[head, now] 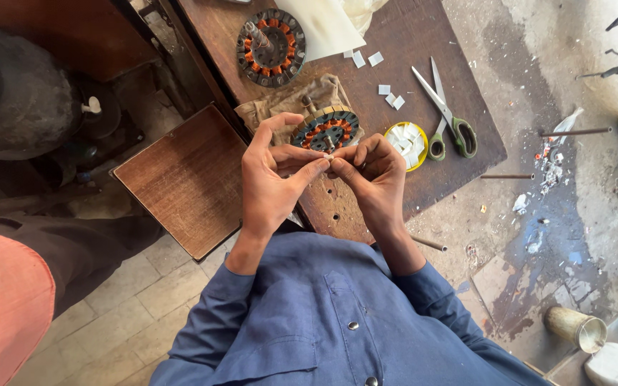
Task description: The person cuts small white rectangular pieces using scissors and places them into the slots of a circular motor stator. The person handles the stator and the white pieces repeatedly, arranging them into the component.
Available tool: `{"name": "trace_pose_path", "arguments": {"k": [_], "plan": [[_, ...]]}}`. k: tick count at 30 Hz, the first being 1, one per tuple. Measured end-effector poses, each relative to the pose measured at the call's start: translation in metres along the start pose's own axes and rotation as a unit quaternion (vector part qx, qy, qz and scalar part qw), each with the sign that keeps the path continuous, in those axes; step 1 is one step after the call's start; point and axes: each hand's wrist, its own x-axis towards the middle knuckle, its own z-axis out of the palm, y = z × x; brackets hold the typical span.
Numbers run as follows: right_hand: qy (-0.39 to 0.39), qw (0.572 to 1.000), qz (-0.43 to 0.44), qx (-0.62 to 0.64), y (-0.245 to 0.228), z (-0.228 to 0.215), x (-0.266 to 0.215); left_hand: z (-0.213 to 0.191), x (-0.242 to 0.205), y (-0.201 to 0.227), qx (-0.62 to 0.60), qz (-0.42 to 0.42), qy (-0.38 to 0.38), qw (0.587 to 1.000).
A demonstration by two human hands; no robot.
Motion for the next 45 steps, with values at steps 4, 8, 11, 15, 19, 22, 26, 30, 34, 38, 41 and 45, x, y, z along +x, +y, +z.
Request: {"name": "trace_pose_path", "arguments": {"k": [4,8,11,15,19,22,26,30,34,38,41,45], "plan": [[-0.013,1.0,0.004,0.017,-0.002,-0.002,0.0,-0.005,0.004,-0.01,-0.022,-0.026,0.001,0.999],[-0.025,0.999,0.02,0.023,-0.001,-0.006,0.001,-0.009,0.008,-0.017,-0.068,-0.043,-0.019,0.997],[-0.021,0.999,0.027,0.022,-0.001,-0.007,0.002,-0.008,0.01,-0.021,-0.051,-0.03,-0.021,0.998],[-0.008,1.0,0.021,0.016,-0.002,-0.008,0.002,-0.004,0.009,-0.024,-0.036,-0.011,-0.014,0.999],[0.005,1.0,0.015,0.009,-0.004,-0.006,0.0,0.002,0.008,-0.025,-0.035,0.0,-0.002,0.999],[0.029,0.999,0.016,0.0,-0.006,-0.004,-0.002,0.007,0.007,-0.027,-0.031,0.003,0.009,0.999],[0.047,0.999,0.009,-0.007,-0.006,-0.001,-0.006,0.01,0.007,-0.033,-0.041,0.015,0.008,0.999],[0.046,0.999,0.005,0.019,-0.005,0.001,-0.006,0.011,0.007,-0.039,-0.038,0.064,-0.006,0.997],[0.049,0.998,0.007,0.045,0.001,0.0,-0.007,0.023,-0.001,-0.049,-0.077,0.053,0.023,0.995],[0.08,0.994,-0.011,0.071,0.014,-0.004,-0.002,0.025,0.004,-0.057,0.011,0.087,0.001,0.996],[0.108,0.993,-0.006,0.047,0.021,-0.016,0.006,0.013,0.024,-0.065,0.139,0.172,0.01,0.975],[0.121,0.984,-0.028,-0.126,0.026,-0.033,0.024,-0.002,0.064,-0.078,0.37,0.332,0.014,0.867]]}}
